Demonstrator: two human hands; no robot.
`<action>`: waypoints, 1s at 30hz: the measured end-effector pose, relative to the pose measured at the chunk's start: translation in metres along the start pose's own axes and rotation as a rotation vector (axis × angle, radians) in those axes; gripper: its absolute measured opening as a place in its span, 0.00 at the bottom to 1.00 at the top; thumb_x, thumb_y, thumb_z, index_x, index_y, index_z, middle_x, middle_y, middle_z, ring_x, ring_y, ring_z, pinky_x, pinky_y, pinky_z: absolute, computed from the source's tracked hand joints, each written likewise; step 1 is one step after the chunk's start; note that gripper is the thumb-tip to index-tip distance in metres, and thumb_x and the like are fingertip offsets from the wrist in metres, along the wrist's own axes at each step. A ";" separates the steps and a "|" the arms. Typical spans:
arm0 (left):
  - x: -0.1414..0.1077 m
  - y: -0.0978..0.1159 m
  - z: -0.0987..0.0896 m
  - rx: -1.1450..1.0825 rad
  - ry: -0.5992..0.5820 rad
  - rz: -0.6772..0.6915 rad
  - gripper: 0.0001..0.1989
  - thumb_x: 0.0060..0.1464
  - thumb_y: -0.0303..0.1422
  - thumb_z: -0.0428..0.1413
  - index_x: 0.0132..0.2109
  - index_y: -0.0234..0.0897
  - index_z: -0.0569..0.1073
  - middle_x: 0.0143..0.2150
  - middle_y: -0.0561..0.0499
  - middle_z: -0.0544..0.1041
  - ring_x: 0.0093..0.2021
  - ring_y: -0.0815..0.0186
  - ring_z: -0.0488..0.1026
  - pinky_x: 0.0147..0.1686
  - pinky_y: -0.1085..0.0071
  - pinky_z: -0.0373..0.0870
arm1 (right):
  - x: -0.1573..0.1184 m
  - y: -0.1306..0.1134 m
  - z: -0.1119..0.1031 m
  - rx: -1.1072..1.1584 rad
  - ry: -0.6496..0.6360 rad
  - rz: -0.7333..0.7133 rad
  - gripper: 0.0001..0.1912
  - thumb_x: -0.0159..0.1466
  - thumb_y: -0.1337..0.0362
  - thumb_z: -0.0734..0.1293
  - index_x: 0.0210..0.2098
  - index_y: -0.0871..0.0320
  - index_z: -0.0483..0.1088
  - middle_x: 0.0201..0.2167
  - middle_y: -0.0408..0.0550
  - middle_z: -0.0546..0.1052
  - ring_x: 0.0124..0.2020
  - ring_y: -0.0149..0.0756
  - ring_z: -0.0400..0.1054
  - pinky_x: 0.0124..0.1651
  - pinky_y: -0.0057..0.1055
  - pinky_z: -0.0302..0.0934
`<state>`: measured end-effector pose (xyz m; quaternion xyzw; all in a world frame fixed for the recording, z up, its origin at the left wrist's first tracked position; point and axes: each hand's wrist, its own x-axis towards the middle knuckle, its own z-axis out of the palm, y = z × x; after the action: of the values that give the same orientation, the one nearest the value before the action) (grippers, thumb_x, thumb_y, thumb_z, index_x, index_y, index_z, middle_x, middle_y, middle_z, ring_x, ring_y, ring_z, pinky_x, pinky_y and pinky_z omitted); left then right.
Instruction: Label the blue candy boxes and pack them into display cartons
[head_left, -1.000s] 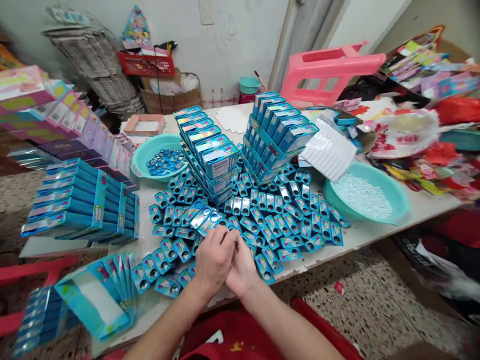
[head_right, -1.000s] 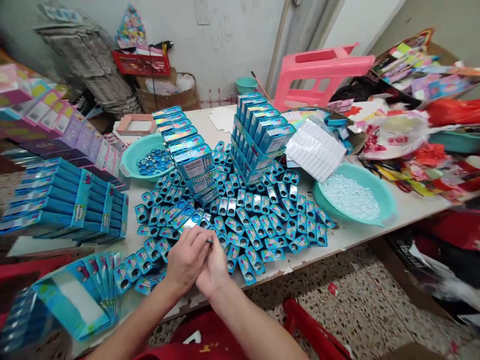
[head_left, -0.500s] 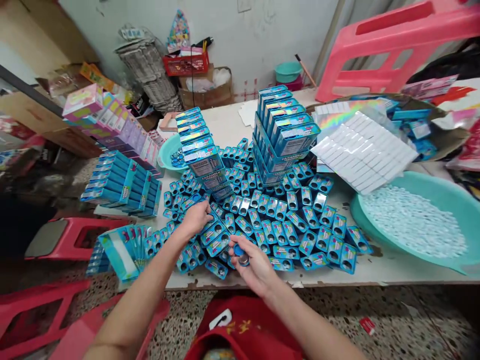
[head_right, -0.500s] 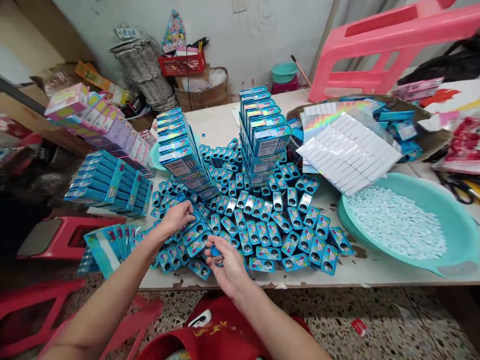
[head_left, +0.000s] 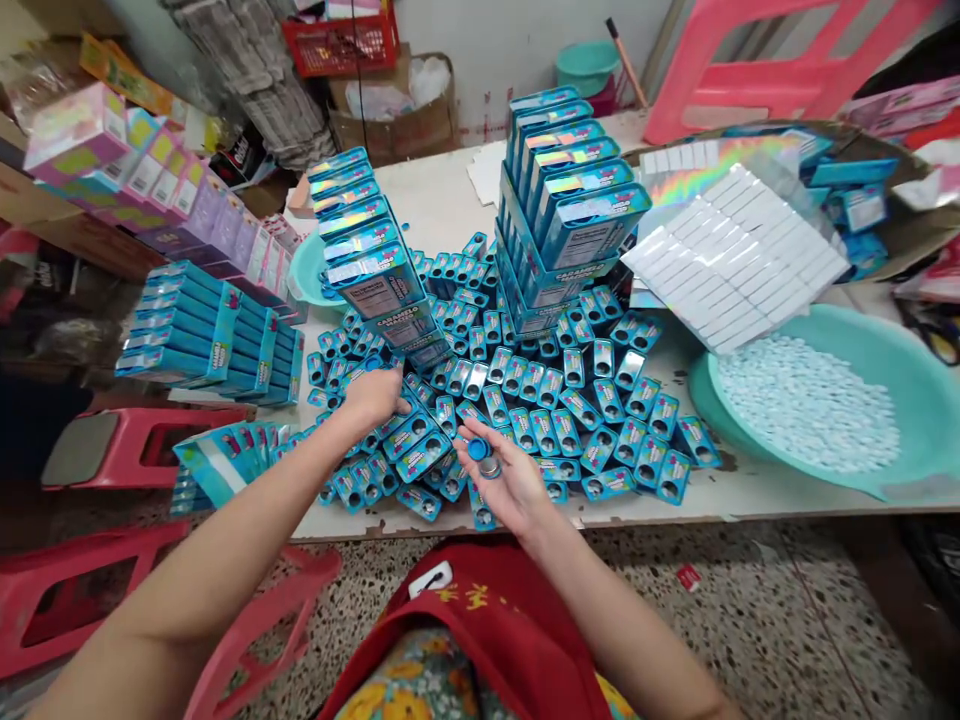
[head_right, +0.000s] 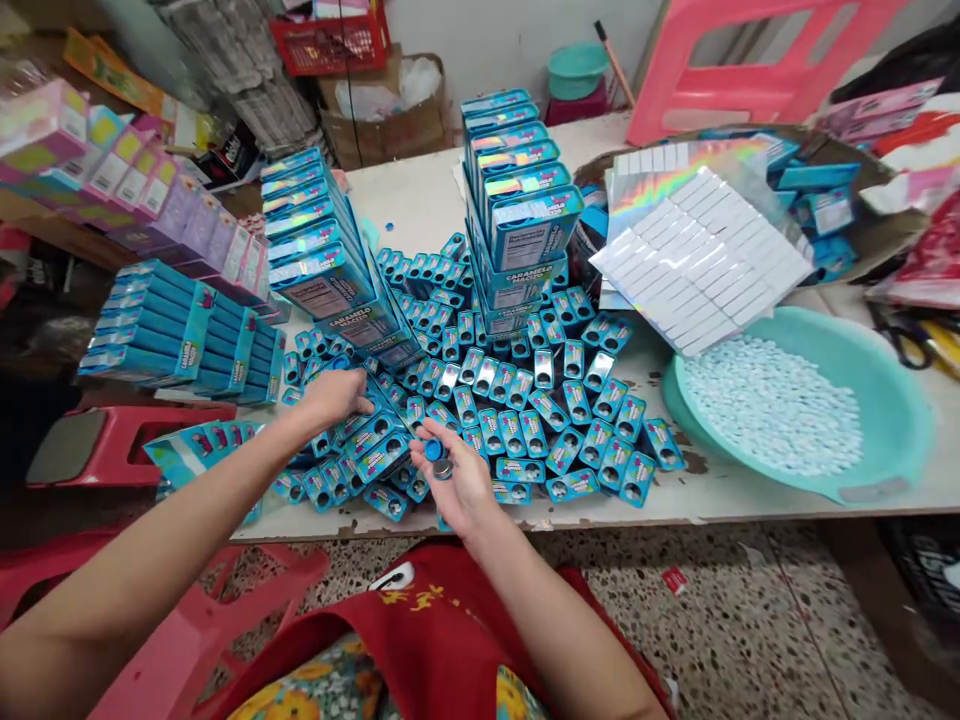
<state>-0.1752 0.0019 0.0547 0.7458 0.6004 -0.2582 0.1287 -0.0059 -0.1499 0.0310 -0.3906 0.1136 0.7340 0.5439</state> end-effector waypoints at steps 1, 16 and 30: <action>-0.006 -0.002 0.000 -0.026 0.028 -0.002 0.18 0.44 0.42 0.60 0.42 0.39 0.71 0.38 0.43 0.76 0.43 0.53 0.72 0.35 0.68 0.65 | -0.001 0.000 0.000 0.012 -0.002 0.005 0.08 0.53 0.68 0.70 0.34 0.63 0.76 0.37 0.51 0.78 0.38 0.34 0.73 0.45 0.30 0.67; -0.099 0.019 0.057 -0.930 0.285 0.358 0.14 0.58 0.37 0.48 0.45 0.39 0.74 0.41 0.48 0.73 0.38 0.65 0.71 0.39 0.69 0.69 | -0.022 0.025 0.006 -0.069 -0.068 0.041 0.15 0.52 0.70 0.70 0.40 0.61 0.73 0.42 0.53 0.77 0.44 0.38 0.73 0.52 0.34 0.65; -0.057 -0.009 0.023 -0.535 0.079 0.304 0.07 0.50 0.32 0.49 0.35 0.37 0.70 0.27 0.53 0.73 0.28 0.66 0.71 0.30 0.72 0.64 | -0.021 0.012 -0.031 -0.500 -0.121 0.090 0.18 0.47 0.64 0.75 0.37 0.60 0.72 0.27 0.44 0.75 0.31 0.31 0.74 0.32 0.25 0.69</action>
<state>-0.1972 -0.0552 0.0675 0.7763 0.5331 -0.0394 0.3341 -0.0004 -0.1878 0.0221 -0.4627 -0.0869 0.7848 0.4029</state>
